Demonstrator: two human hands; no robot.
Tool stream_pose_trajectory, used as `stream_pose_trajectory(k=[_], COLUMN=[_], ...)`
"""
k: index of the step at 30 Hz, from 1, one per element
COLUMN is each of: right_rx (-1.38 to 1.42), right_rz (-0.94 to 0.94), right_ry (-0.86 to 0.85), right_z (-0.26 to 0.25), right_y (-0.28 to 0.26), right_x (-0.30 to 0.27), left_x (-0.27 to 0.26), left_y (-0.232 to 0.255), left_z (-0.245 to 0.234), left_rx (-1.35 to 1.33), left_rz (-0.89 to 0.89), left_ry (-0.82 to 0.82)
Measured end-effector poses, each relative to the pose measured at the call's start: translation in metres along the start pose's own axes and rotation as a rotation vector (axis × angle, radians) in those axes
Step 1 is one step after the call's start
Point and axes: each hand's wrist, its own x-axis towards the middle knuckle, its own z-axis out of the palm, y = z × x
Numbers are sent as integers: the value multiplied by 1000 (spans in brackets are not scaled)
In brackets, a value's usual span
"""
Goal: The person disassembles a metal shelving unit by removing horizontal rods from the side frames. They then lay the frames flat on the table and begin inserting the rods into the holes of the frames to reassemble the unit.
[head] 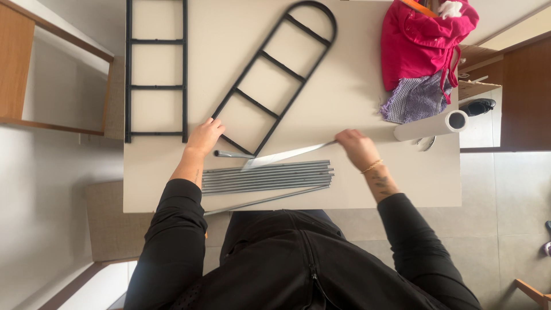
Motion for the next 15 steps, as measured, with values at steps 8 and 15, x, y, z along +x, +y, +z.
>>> stream_pose_trajectory(k=[8, 15], right_rx=[691, 957], right_rz=[358, 430], right_ry=[154, 189], right_z=[21, 49], right_y=[2, -1], right_x=[50, 103], left_x=[54, -22], left_y=[-22, -4], left_z=[-11, 17], left_rx=[-234, -720], left_rz=[-94, -814], left_ry=[372, 236])
